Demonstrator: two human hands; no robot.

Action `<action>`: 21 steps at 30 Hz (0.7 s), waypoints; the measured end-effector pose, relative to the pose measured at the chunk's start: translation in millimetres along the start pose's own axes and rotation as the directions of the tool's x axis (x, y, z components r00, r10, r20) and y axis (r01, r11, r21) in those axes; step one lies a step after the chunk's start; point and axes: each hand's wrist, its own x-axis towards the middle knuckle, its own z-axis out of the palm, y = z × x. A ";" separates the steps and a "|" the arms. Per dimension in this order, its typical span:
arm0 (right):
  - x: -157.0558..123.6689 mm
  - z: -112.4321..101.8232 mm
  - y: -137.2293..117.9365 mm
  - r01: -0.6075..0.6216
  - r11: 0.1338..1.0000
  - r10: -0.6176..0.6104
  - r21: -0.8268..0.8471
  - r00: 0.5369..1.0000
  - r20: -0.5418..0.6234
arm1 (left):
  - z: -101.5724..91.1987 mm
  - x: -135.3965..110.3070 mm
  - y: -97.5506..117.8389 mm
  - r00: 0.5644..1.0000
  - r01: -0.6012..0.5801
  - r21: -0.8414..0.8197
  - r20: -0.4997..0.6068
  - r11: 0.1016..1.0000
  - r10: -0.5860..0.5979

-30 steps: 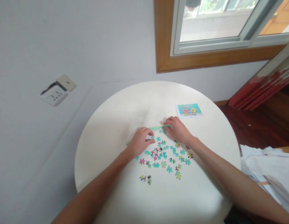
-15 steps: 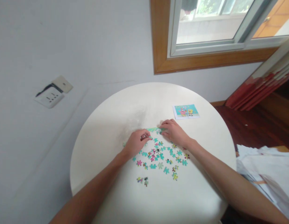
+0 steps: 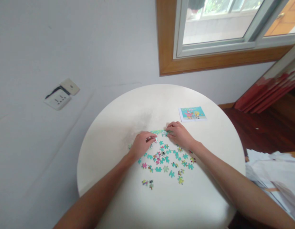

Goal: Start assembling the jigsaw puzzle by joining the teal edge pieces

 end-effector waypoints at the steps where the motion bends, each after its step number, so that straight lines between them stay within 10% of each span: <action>1: 0.1 0.0 -0.2 -0.001 1.000 0.001 0.000 1.000 0.001 | 0.2 0.5 0.2 1.000 -0.008 0.007 -0.005 1.000 0.008; 15: -1.1 0.9 -8.2 0.050 0.996 -0.047 0.080 0.998 -0.042 | 5.2 5.0 5.0 0.998 -0.002 -0.046 -0.062 0.999 -0.001; 21: -1.9 16.2 -20.7 -0.089 0.900 0.127 0.427 0.990 -0.061 | 2.9 3.4 15.1 0.991 0.110 -0.192 -0.048 0.975 -0.121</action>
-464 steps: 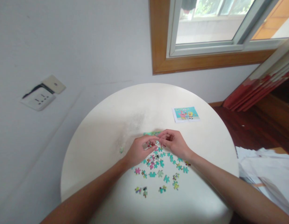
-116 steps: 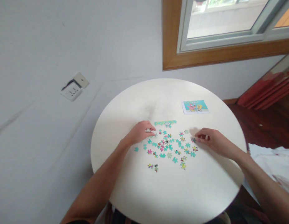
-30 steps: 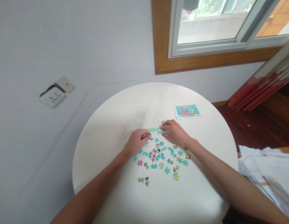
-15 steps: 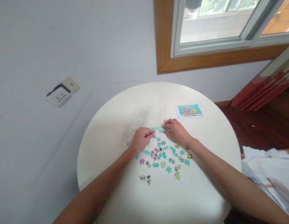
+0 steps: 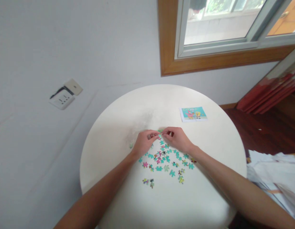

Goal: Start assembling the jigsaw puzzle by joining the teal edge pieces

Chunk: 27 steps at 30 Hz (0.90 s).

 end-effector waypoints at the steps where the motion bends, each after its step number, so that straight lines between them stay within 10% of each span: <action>1: -0.2 3.6 -0.4 -0.038 0.995 0.039 0.093 0.999 -0.008 | 0.4 -0.7 0.8 1.000 0.003 -0.012 -0.002 1.000 -0.003; 16: 5.1 10.0 1.7 -0.221 0.860 0.256 0.460 0.966 -0.016 | -0.4 -4.1 6.2 0.914 -0.393 0.193 -0.030 0.899 0.405; 27: 8.3 -11.2 16.4 -0.101 0.978 0.053 -0.180 0.965 -0.255 | 2.2 12.6 -6.6 0.921 -0.384 0.423 0.110 0.821 0.374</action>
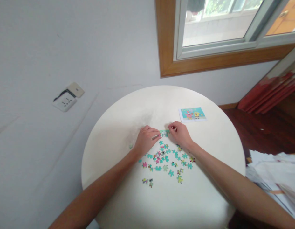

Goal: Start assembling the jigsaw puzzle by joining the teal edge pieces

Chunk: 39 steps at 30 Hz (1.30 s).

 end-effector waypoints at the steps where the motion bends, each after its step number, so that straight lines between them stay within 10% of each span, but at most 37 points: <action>1: -0.9 1.4 0.3 0.016 1.000 -0.015 -0.027 1.000 0.017 | 2.3 -0.5 -0.9 1.000 -0.008 0.016 0.001 1.000 0.008; 39: -3.1 3.7 1.8 0.100 0.990 -0.088 -0.096 0.989 0.116 | -1.4 -6.2 -6.1 0.996 -0.081 0.036 -0.027 0.996 0.082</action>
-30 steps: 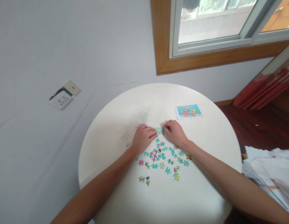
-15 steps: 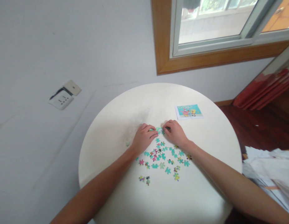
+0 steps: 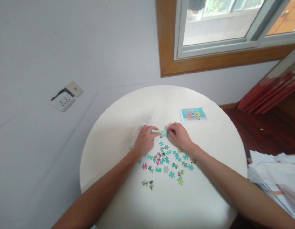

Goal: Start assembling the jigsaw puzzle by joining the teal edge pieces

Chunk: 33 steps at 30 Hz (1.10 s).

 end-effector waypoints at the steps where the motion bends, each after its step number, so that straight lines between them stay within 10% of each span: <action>1: -0.1 -0.2 0.3 0.003 1.000 -0.003 0.000 1.000 0.001 | 0.2 -0.3 -0.2 1.000 -0.014 0.004 0.016 1.000 0.014; 20: -5.5 -19.0 -13.1 0.063 0.998 -0.061 -0.022 0.991 0.115 | -16.2 -1.4 0.8 0.998 0.026 -0.139 0.056 0.990 -0.018; 25: -13.5 -23.8 -28.1 0.203 0.979 -0.190 -0.011 0.934 0.304 | -25.4 -7.9 -4.0 0.973 -0.015 -0.110 0.228 0.994 0.040; 33: -19.9 -25.6 -37.7 0.334 0.942 -0.304 0.025 0.821 0.484 | -21.6 -7.5 -25.2 0.983 0.132 -0.062 0.138 0.989 -0.123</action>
